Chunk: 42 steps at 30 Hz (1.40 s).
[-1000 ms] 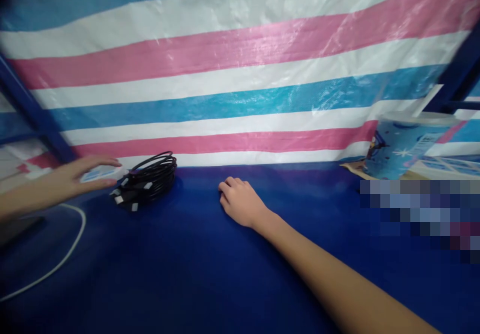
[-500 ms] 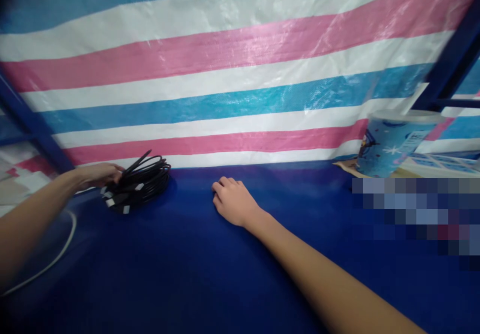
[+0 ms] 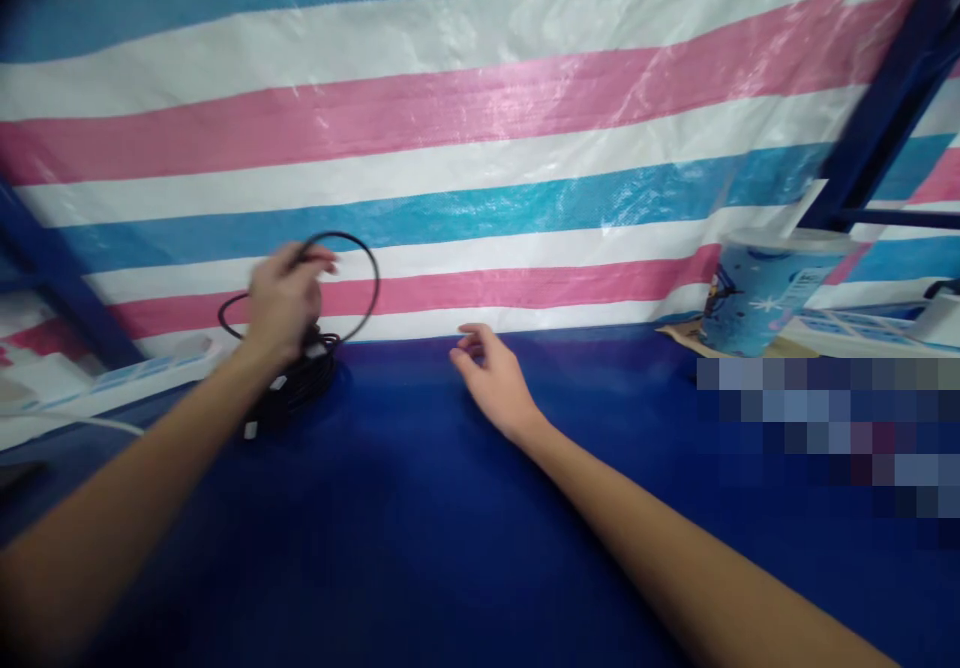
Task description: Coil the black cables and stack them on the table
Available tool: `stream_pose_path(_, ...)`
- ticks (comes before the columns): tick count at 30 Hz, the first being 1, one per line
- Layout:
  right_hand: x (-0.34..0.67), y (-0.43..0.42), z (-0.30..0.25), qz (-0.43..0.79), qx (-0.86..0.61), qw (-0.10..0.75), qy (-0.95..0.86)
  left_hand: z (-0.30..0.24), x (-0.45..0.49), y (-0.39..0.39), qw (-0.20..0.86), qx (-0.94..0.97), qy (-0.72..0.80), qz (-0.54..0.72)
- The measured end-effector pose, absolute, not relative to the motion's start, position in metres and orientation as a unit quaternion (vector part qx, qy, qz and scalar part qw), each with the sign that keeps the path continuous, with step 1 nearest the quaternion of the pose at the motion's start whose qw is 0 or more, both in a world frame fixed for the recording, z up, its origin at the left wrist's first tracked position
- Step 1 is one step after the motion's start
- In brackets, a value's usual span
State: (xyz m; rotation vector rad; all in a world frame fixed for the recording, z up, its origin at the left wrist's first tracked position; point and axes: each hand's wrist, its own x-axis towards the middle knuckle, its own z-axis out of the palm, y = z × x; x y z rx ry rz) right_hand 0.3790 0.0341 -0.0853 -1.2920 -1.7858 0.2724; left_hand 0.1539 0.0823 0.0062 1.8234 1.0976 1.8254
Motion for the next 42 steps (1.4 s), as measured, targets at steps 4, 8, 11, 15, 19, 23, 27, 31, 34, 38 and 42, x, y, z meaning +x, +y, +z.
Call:
stream_pose_path(4,0.381,0.03,-0.083,0.134,-0.516,0.504,-0.68,-0.033,0.221,0.043,0.305,0.737,0.337,0.5)
stream_pose_path(8,0.381,0.022,-0.081,0.165,-0.512,0.477,-0.695,-0.064,0.234,0.03,0.415,0.733,0.329,0.426)
stream_pose_path(11,0.379,0.019,-0.079,0.219,-0.514,0.45,-0.697,-0.071,0.224,0.037,0.45,0.691,0.363,0.433)
stream_pose_path(15,0.37,0.017,-0.078,0.335,-0.499,0.448,-0.662,-0.076,0.218,0.047,0.452,0.641,0.397,0.476)
stream_pose_path(19,0.361,0.016,-0.077,0.433,-0.459,0.458,-0.626,-0.082,0.224,0.051,0.487,0.604,0.395,0.492)
stream_pose_path(23,0.355,0.015,-0.077,0.482,-0.416,0.448,-0.628,-0.082,0.221,0.055,0.569,0.533,0.365,0.51)
stream_pose_path(27,0.35,0.014,-0.075,0.482,-0.388,0.427,-0.66,-0.077,0.207,0.058,0.685,0.478,0.298,0.463)
stream_pose_path(31,0.346,0.009,-0.077,0.434,-0.379,0.402,-0.711,-0.075,0.205,0.054,0.746,0.436,0.264,0.429)
stream_pose_path(34,0.344,0.004,-0.08,0.353,-0.407,0.421,-0.73,-0.073,0.215,0.045,0.765,0.382,0.272,0.442)
stream_pose_path(38,0.346,0.004,-0.084,0.271,-0.461,0.488,-0.69,-0.071,0.233,0.032,0.795,0.363,0.236,0.425)
stream_pose_path(42,0.351,0.009,-0.084,0.301,-0.447,0.529,-0.656,-0.071,0.242,0.027,0.765,0.43,0.234,0.419)
